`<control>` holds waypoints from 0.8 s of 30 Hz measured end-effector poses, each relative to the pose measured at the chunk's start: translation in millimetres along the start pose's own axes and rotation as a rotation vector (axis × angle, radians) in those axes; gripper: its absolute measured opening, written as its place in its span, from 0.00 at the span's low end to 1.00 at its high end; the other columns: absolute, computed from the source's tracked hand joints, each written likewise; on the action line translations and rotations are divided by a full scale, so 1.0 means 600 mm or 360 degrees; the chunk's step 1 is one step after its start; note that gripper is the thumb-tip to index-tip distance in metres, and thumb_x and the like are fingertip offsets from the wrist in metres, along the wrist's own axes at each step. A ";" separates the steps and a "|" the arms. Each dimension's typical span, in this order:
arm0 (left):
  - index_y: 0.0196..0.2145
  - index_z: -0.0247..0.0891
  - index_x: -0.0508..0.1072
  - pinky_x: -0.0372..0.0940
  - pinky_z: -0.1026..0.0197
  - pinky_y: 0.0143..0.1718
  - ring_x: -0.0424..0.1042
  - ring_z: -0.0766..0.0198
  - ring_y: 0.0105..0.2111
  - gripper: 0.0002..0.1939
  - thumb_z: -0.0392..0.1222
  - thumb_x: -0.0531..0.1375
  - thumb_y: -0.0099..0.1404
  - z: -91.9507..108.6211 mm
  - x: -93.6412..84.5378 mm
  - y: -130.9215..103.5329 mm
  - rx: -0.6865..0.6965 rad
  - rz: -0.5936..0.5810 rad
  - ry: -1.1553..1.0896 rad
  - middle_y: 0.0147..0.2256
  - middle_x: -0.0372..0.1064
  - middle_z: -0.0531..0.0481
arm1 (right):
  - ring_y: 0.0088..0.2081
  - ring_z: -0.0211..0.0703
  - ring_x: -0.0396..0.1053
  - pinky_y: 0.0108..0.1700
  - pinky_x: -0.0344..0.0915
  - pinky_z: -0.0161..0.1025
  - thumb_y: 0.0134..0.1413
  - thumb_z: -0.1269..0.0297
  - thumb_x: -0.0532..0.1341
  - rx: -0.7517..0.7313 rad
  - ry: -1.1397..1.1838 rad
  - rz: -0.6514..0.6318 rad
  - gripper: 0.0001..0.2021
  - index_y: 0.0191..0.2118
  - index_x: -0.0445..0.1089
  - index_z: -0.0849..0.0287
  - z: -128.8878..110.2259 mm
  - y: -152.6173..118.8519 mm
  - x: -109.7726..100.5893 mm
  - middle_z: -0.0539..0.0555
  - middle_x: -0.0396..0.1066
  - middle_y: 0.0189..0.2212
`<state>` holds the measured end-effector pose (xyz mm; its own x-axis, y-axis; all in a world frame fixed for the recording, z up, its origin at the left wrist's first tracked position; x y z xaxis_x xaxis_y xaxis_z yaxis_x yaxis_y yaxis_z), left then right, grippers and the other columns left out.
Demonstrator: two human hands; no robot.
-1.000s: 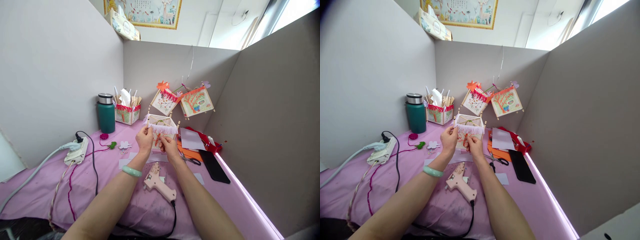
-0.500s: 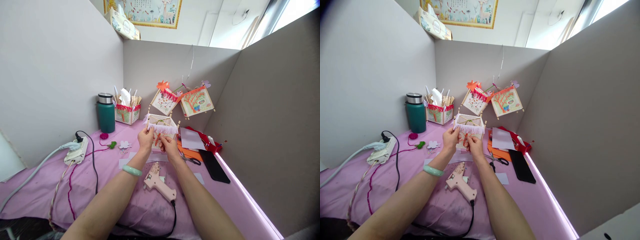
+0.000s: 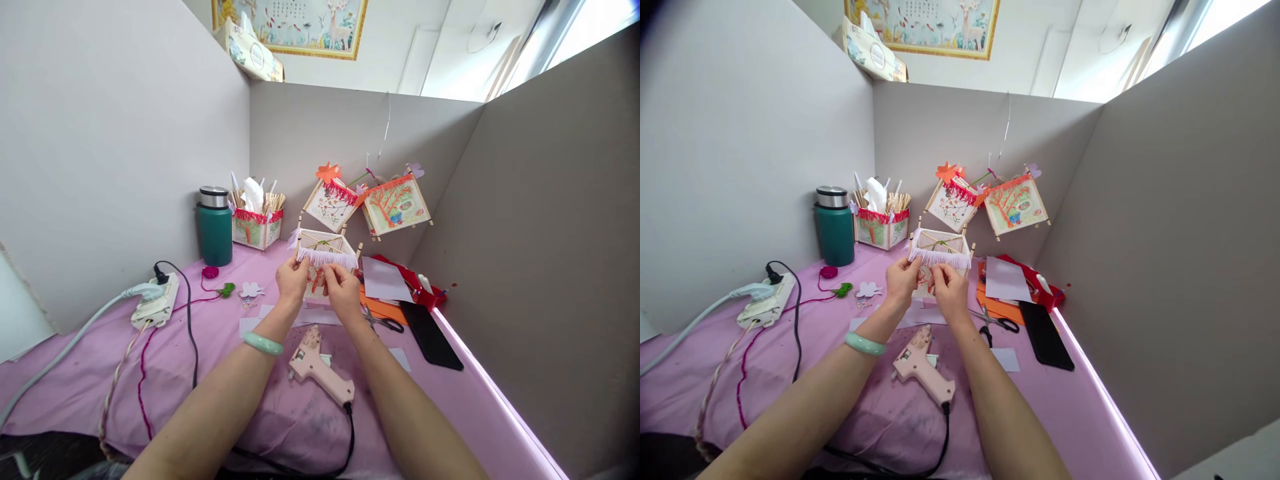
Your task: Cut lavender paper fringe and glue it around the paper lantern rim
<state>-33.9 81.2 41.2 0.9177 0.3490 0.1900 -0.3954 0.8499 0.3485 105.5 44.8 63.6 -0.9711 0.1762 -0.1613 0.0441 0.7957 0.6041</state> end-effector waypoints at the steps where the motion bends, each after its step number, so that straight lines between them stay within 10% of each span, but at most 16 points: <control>1: 0.21 0.37 0.66 0.52 0.66 0.18 0.57 0.70 0.15 0.13 0.49 0.58 0.55 -0.001 0.000 0.001 0.0004 0.0000 0.0019 0.15 0.58 0.57 | 0.25 0.40 0.66 0.30 0.63 0.37 0.60 0.54 0.53 -0.0172 -0.0188 0.0021 0.15 0.36 0.72 0.57 -0.022 0.003 -0.001 0.52 0.71 0.25; 7: 0.20 0.38 0.67 0.52 0.67 0.19 0.60 0.69 0.17 0.14 0.49 0.58 0.55 -0.005 -0.001 0.004 -0.0010 0.0017 0.0113 0.15 0.60 0.55 | 0.47 0.50 0.65 0.50 0.58 0.46 0.59 0.69 0.54 -0.0869 -0.1110 -0.0041 0.16 0.52 0.69 0.60 -0.096 0.022 0.034 0.58 0.75 0.41; 24: 0.22 0.37 0.71 0.52 0.66 0.20 0.63 0.66 0.19 0.12 0.48 0.58 0.56 -0.005 -0.006 0.005 0.0002 0.0057 0.0271 0.16 0.62 0.54 | 0.50 0.49 0.65 0.52 0.56 0.46 0.56 0.74 0.52 -0.0837 -0.1120 0.0042 0.22 0.57 0.60 0.64 -0.082 0.037 0.032 0.59 0.73 0.48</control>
<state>-38.0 83.6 38.9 0.8964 0.4410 0.0441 -0.4279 0.8353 0.3452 76.4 37.3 112.2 -0.5935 0.6450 -0.4814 -0.2179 0.4470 0.8676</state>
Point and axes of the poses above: each hand's wrist, its own y-axis towards the middle knuckle, its own x-axis out of the palm, z = x × y, the point moved 7 cm from there along y, towards the middle knuckle
